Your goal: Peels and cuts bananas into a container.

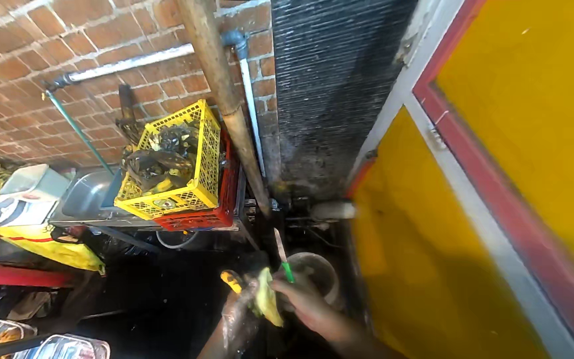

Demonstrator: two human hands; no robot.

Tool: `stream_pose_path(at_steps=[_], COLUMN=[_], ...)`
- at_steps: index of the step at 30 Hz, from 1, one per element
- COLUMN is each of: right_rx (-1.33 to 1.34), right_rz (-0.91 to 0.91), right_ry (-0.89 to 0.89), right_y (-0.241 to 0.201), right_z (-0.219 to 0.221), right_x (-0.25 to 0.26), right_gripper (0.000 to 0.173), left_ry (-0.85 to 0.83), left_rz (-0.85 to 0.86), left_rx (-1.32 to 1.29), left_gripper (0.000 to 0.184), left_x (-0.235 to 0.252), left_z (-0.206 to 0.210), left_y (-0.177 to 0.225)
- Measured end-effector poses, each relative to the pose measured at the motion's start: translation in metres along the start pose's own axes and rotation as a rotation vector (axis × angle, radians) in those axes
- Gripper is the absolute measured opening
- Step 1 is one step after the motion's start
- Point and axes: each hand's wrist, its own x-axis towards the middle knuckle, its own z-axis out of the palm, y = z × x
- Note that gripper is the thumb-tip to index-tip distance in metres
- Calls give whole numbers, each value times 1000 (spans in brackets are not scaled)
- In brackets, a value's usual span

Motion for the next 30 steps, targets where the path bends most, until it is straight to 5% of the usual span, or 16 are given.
stream_pose_path(at_steps=[3, 7, 12, 23, 26, 30], right_rx=[208, -141, -340, -195, -219, -575], right_rz=[79, -135, -291, -120, -147, -304], right_ry=[-54, 116, 2, -382, -331, -175], right_y=[4, 0, -9, -26, -19, -17], right_z=[3, -2, 10, 8, 13, 21], right_x=[3, 6, 0, 12, 11, 6], right_gripper=[14, 28, 23, 25, 26, 33], left_ry=[110, 521, 436, 435, 526, 548], left_rz=[11, 236, 405, 470, 395, 328], left_rx=[79, 591, 858, 860, 1046, 1018], left_gripper=[40, 37, 49, 48, 48, 50], left_x=[3, 2, -8, -21, -23, -19], left_z=[-5, 5, 9, -3, 5, 2], left_y=[0, 1, 0, 10, 11, 0])
